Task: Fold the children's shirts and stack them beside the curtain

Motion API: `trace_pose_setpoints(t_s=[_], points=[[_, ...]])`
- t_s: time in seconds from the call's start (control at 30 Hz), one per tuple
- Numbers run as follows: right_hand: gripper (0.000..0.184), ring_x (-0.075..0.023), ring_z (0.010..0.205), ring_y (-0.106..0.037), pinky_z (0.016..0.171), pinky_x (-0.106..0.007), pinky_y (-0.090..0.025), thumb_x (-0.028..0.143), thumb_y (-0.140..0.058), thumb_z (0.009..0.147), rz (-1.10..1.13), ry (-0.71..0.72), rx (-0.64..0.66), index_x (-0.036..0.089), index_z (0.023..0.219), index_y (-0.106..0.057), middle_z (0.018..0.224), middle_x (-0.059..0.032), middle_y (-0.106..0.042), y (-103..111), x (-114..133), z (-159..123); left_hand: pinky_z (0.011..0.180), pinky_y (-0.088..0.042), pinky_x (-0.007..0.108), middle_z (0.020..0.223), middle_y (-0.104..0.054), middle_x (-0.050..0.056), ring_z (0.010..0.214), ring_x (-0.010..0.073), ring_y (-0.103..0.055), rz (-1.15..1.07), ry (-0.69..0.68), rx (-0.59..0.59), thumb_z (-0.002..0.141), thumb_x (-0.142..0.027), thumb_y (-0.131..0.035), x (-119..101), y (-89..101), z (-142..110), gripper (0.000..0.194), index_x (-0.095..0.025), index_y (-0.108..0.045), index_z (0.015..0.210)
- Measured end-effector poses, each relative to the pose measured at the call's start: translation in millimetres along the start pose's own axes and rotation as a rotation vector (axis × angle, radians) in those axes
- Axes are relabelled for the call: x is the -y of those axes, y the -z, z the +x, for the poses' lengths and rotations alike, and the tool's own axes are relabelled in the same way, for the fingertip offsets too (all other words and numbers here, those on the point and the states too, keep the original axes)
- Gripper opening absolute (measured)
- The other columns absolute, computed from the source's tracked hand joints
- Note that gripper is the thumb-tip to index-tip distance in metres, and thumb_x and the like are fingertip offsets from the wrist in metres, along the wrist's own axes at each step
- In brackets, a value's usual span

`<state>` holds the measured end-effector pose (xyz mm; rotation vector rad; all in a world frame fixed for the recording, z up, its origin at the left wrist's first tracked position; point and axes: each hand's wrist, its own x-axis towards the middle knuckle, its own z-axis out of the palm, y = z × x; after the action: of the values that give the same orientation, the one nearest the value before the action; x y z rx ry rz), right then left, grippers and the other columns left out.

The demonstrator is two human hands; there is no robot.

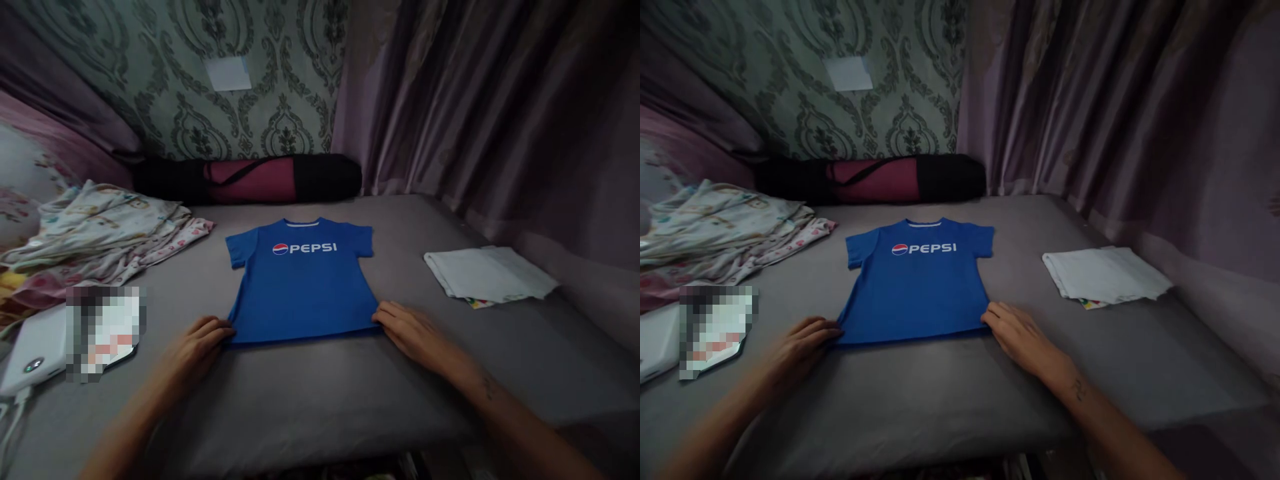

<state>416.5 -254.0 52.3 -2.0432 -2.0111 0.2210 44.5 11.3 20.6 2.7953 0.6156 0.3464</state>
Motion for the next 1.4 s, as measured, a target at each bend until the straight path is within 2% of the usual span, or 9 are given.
trace_pose_setpoints(t_s=[0.17, 0.33, 0.47, 0.57, 0.63, 0.7, 0.8, 1.13, 1.4], points=[[0.025, -0.0171, 0.088, -0.062, 0.079, -0.03, -0.051, 0.016, -0.039, 0.094, 0.156, -0.005, 0.065, 0.026, 0.102, -0.06, 0.1, -0.0035, -0.061, 4, -9, -4, 0.083, -0.05, 0.031, 0.098, -0.069, 0.007, 0.092, 0.0215, -0.062, -0.125, 0.093, 0.052, 0.087, -0.029, -0.044, -19, 16.8, 1, 0.029, -0.024, -0.07, 0.1], [0.019, -0.0171, 0.085, -0.063, 0.074, -0.028, -0.051, 0.027, -0.046, 0.093, 0.272, -0.013, 0.21, 0.027, 0.1, -0.064, 0.1, -0.0031, -0.063, 25, -16, 2, 0.076, -0.05, 0.03, 0.094, -0.069, 0.008, 0.087, 0.0215, -0.061, -0.286, 0.257, 0.134, 0.085, -0.038, -0.049, -41, 38.3, 3, 0.027, -0.022, -0.071, 0.09], [0.027, -0.0181, 0.077, -0.064, 0.067, -0.029, -0.05, 0.036, -0.046, 0.094, 0.249, -0.004, 0.279, 0.026, 0.084, -0.069, 0.086, -0.0023, -0.067, 33, -16, 35, 0.065, -0.046, 0.027, 0.083, -0.069, 0.005, 0.075, 0.0192, -0.06, -0.328, 0.446, 0.023, 0.086, -0.052, -0.046, -29, 35.0, 22, 0.04, -0.021, -0.07, 0.085], [0.033, -0.0215, 0.094, -0.065, 0.086, -0.036, -0.05, 0.038, -0.038, 0.097, 0.177, 0.014, 0.15, 0.026, 0.096, -0.069, 0.098, -0.0046, -0.07, 15, -10, 77, 0.062, -0.043, 0.027, 0.076, -0.069, 0.005, 0.069, 0.0187, -0.059, -0.251, 0.58, -0.078, 0.084, -0.054, -0.043, -13, 18.9, 49, 0.044, -0.018, -0.069, 0.082], [0.04, -0.0241, 0.116, -0.058, 0.104, -0.041, -0.041, 0.035, -0.032, 0.098, 0.091, -0.037, -0.012, 0.021, 0.118, -0.064, 0.12, -0.0098, -0.066, -6, -5, 103, 0.059, -0.04, 0.028, 0.072, -0.067, 0.006, 0.067, 0.0192, -0.059, -0.211, 0.663, -0.063, 0.084, -0.053, -0.042, -7, 5.9, 66, 0.045, -0.016, -0.068, 0.081], [0.05, -0.0274, 0.137, -0.039, 0.114, -0.047, -0.027, 0.037, -0.031, 0.098, -0.01, -0.091, -0.077, 0.013, 0.138, -0.049, 0.143, -0.0151, -0.049, -27, -2, 123, 0.058, -0.039, 0.027, 0.073, -0.067, 0.007, 0.067, 0.0197, -0.059, -0.154, 0.704, -0.055, 0.083, -0.052, -0.046, -3, -6.2, 77, 0.041, -0.016, -0.065, 0.081], [0.063, -0.0291, 0.145, -0.02, 0.118, -0.049, -0.017, 0.044, -0.026, 0.099, -0.088, -0.146, -0.048, 0.004, 0.147, -0.034, 0.155, -0.0189, -0.028, -50, -3, 136, 0.057, -0.037, 0.026, 0.075, -0.067, 0.007, 0.069, 0.0191, -0.059, -0.072, 0.687, -0.085, 0.082, -0.047, -0.05, 0, -19.9, 80, 0.032, -0.017, -0.061, 0.081], [0.064, -0.0259, 0.147, -0.014, 0.119, -0.048, -0.012, 0.048, -0.024, 0.1, -0.084, -0.118, 0.009, 0.01, 0.151, -0.029, 0.158, -0.0147, -0.022, -54, -5, 119, 0.059, -0.037, 0.026, 0.071, -0.06, 0.002, 0.068, 0.0178, -0.057, -0.083, 0.641, -0.189, 0.087, -0.047, -0.042, -3, -27.0, 65, 0.029, -0.022, -0.053, 0.078], [0.053, -0.0217, 0.147, -0.015, 0.12, -0.047, -0.017, 0.04, -0.027, 0.102, -0.015, -0.028, 0.052, 0.021, 0.151, -0.03, 0.159, -0.0075, -0.022, -43, 14, 46, 0.059, -0.039, 0.027, 0.066, -0.058, -0.001, 0.065, 0.0191, -0.058, -0.184, 0.678, -0.233, 0.087, -0.049, -0.041, -17, -20.4, 65, 0.028, -0.023, -0.05, 0.087]])
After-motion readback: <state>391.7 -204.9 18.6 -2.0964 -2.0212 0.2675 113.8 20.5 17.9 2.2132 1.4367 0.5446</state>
